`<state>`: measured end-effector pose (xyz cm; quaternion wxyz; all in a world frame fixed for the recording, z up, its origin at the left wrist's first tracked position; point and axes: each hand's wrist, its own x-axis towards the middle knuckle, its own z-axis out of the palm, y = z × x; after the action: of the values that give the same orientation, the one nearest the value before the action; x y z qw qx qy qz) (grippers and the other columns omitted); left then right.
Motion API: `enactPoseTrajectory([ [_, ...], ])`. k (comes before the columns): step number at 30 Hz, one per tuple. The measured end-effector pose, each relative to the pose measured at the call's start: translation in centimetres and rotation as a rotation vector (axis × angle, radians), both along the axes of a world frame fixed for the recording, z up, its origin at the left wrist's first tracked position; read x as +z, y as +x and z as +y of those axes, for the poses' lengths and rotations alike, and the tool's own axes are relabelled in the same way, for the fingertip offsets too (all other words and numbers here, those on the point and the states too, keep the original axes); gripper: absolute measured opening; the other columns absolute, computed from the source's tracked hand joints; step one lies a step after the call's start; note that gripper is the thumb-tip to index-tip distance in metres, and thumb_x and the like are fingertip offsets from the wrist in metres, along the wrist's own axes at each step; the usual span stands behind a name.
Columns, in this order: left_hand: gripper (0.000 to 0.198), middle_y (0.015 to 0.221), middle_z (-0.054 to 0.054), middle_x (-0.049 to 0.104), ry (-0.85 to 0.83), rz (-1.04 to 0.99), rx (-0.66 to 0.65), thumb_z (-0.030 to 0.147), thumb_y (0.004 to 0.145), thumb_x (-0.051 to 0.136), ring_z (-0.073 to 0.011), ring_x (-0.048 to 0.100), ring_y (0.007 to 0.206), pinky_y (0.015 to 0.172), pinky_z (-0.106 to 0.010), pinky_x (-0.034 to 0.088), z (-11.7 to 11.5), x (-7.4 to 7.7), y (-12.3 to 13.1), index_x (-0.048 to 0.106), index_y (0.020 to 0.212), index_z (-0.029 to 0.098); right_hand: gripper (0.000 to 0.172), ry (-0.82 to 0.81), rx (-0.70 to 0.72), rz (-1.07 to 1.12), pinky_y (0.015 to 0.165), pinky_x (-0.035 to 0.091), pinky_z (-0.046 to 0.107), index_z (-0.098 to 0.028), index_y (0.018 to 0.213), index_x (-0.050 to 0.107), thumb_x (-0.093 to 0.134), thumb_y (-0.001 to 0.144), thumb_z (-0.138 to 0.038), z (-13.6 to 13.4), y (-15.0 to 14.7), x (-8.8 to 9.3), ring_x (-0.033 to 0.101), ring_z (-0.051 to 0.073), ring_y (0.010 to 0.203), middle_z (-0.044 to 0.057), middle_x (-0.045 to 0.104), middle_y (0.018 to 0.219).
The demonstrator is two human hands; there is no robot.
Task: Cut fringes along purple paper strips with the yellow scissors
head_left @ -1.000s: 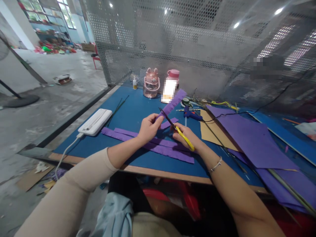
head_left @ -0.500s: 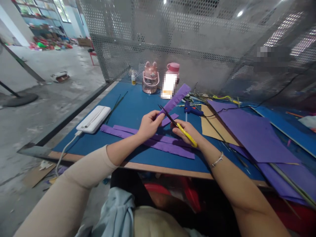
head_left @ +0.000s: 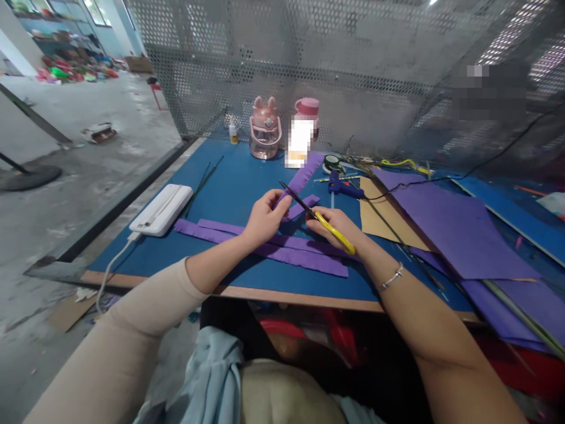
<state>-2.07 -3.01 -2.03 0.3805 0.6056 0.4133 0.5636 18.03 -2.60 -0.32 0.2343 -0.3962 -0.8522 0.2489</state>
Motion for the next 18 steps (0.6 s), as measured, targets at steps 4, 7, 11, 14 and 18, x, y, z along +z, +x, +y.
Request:
enactPoseTrajectory([
  [4, 0.026, 0.061, 0.003, 0.055, -0.017, 0.052, 0.004, 0.04, 0.088, 0.054, -0.0088, 0.052, 0.058, 0.06, -0.022, 0.041, -0.1, 0.0, -0.1, 0.058, 0.08, 0.016, 0.035, -0.008, -0.003, 0.005, 0.057, 0.032, 0.024, -0.017, 0.079, 0.053, 0.051, 0.088, -0.052, 0.2, 0.1, -0.4, 0.039, 0.012, 0.062, -0.002, 0.046, 0.067],
  [7, 0.028, 0.058, 0.003, 0.055, -0.002, 0.049, 0.001, 0.042, 0.088, 0.054, -0.0085, 0.05, 0.055, 0.057, -0.021, 0.04, 0.1, -0.2, -0.2, 0.057, 0.077, 0.016, 0.034, -0.001, -0.006, 0.01, 0.057, 0.032, 0.023, -0.017, 0.081, 0.054, 0.051, 0.088, -0.051, 0.3, 0.2, -0.5, 0.039, 0.012, 0.061, -0.003, 0.045, 0.067],
  [11, 0.031, 0.054, 0.004, 0.054, -0.06, -0.031, -0.107, 0.046, 0.084, 0.058, -0.008, 0.049, 0.049, 0.052, -0.021, 0.04, 0.9, -0.4, -0.3, 0.056, 0.077, 0.017, 0.037, -0.031, 0.021, -0.004, 0.056, 0.031, 0.023, -0.017, 0.079, 0.052, 0.047, 0.09, -0.052, 0.7, 0.3, 0.1, 0.038, 0.011, 0.06, -0.003, 0.043, 0.065],
  [14, 0.035, 0.055, 0.003, 0.057, -0.16, -0.098, -0.232, 0.051, 0.081, 0.061, -0.0086, 0.052, 0.047, 0.051, -0.022, 0.042, 1.1, -0.3, -0.6, 0.056, 0.078, 0.016, 0.038, -0.042, 0.069, -0.057, 0.056, 0.031, 0.023, -0.017, 0.078, 0.052, 0.046, 0.09, -0.053, 1.4, 0.3, 0.8, 0.04, 0.011, 0.06, -0.003, 0.045, 0.065],
  [18, 0.037, 0.055, 0.002, 0.057, -0.155, -0.073, -0.207, 0.052, 0.083, 0.059, -0.0083, 0.052, 0.048, 0.052, -0.021, 0.043, 0.2, -0.4, -0.9, 0.06, 0.08, 0.014, 0.035, 0.02, 0.031, -0.104, 0.054, 0.03, 0.023, -0.016, 0.088, 0.059, 0.056, 0.085, -0.051, 1.7, 0.2, 0.6, 0.039, 0.01, 0.055, -0.004, 0.048, 0.062],
])
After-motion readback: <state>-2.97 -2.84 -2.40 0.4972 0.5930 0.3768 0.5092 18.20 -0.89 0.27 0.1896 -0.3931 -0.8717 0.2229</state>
